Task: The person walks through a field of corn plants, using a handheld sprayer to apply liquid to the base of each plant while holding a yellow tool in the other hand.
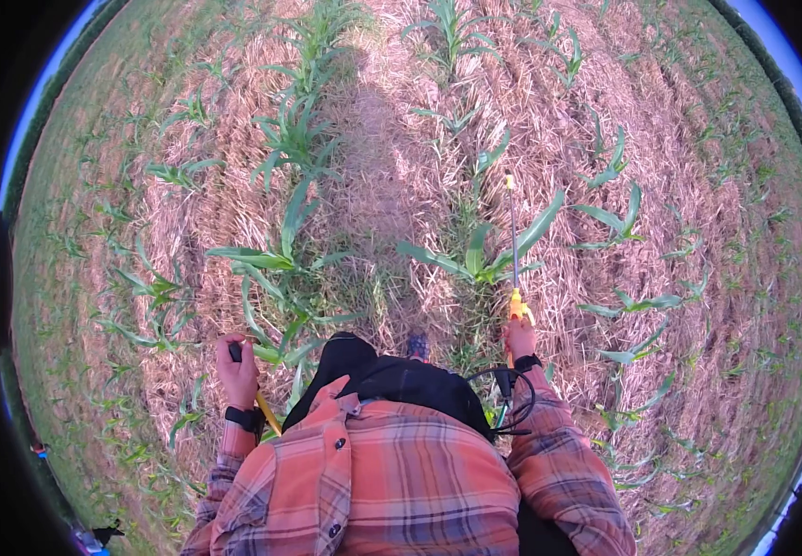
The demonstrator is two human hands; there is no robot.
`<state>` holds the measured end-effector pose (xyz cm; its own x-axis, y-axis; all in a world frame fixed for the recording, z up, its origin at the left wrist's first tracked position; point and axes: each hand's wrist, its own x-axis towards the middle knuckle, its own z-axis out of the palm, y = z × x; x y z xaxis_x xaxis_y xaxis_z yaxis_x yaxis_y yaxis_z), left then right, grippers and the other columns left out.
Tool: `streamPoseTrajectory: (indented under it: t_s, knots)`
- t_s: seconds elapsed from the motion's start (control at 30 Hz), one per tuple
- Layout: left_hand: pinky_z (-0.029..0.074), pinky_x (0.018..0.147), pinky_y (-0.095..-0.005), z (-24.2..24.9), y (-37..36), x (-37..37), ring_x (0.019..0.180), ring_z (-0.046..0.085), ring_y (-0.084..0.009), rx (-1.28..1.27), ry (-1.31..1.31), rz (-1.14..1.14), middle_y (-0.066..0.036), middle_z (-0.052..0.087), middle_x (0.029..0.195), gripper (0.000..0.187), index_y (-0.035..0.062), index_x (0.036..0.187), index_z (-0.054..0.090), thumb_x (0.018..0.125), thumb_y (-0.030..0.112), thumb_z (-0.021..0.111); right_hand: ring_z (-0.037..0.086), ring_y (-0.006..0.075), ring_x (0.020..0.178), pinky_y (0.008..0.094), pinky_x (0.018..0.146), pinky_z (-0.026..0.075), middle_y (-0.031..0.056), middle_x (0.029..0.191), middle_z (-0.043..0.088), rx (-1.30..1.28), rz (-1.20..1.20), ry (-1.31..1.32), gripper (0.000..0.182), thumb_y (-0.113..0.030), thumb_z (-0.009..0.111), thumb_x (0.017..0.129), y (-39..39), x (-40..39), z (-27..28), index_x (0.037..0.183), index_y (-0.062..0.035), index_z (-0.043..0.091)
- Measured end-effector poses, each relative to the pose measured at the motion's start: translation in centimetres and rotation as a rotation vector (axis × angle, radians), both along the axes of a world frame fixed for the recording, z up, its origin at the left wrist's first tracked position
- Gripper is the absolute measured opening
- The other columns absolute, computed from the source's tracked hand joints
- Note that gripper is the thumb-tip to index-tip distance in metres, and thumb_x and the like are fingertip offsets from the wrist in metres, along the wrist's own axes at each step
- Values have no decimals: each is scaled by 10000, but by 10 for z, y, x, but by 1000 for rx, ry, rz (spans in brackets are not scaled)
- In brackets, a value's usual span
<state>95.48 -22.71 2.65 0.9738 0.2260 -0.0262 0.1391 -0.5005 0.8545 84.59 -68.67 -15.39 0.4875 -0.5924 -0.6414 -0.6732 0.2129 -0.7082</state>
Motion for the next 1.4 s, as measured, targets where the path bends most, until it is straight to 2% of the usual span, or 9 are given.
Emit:
streamPoseTrajectory:
  t_s: [0.27,0.53,0.63,0.67,0.73,0.87,1.2,1.27,1.4]
  knots:
    - [284,461,-195,-17,-2,68,518,330,-54,-55,8,-47,27,364,583,107,49,810,458,721,29,514,407,110,349,250,308,337,17,501,443,17,-34,30,269,-288,422,785,13,54,4,711,-38,489]
    - [258,402,-178,-14,10,166,455,317,-27,-208,10,6,52,356,539,88,58,808,451,740,28,498,465,120,437,257,428,377,18,487,485,-244,590,174,351,-343,435,778,54,154,7,607,-48,520]
    - [263,402,-176,5,16,190,459,329,-24,-292,31,27,49,366,548,94,66,818,443,747,31,494,541,309,687,372,602,401,159,678,558,-291,979,228,448,-454,405,740,70,198,18,758,-33,558]
    - [263,402,-176,3,20,198,459,329,-24,-296,27,26,49,366,548,94,66,818,443,747,31,494,541,309,687,372,602,401,159,678,558,-298,978,226,448,-454,405,740,78,214,24,758,-33,558]
    - [263,403,-171,2,25,211,459,330,-24,-269,-25,9,45,367,561,94,67,815,442,747,25,492,459,124,492,279,475,350,34,523,482,-263,1127,129,438,-458,435,752,91,239,37,624,-49,529]
    - [276,439,-178,-9,31,230,508,326,-29,-264,-9,44,42,364,605,95,61,805,443,741,9,490,468,127,579,283,517,353,56,605,496,-146,1205,142,447,-471,443,750,114,277,78,692,-36,524]
    - [273,464,-180,1,21,291,536,315,-34,-197,-59,84,34,377,621,77,54,801,443,747,15,482,493,160,574,290,538,369,79,595,516,-152,1148,102,466,-476,457,742,85,337,29,756,-21,555]
    - [283,324,-162,17,9,311,381,349,-25,-176,-63,95,31,372,548,77,69,829,418,774,46,467,516,200,572,311,539,384,101,596,528,-185,1179,82,478,-487,442,736,68,356,14,757,-25,564]
    - [282,324,-164,23,-6,353,379,346,-26,26,-142,-2,27,389,572,71,64,823,416,775,47,465,542,259,602,353,537,393,117,602,547,-183,1010,233,449,-461,413,745,41,379,25,722,-42,574]
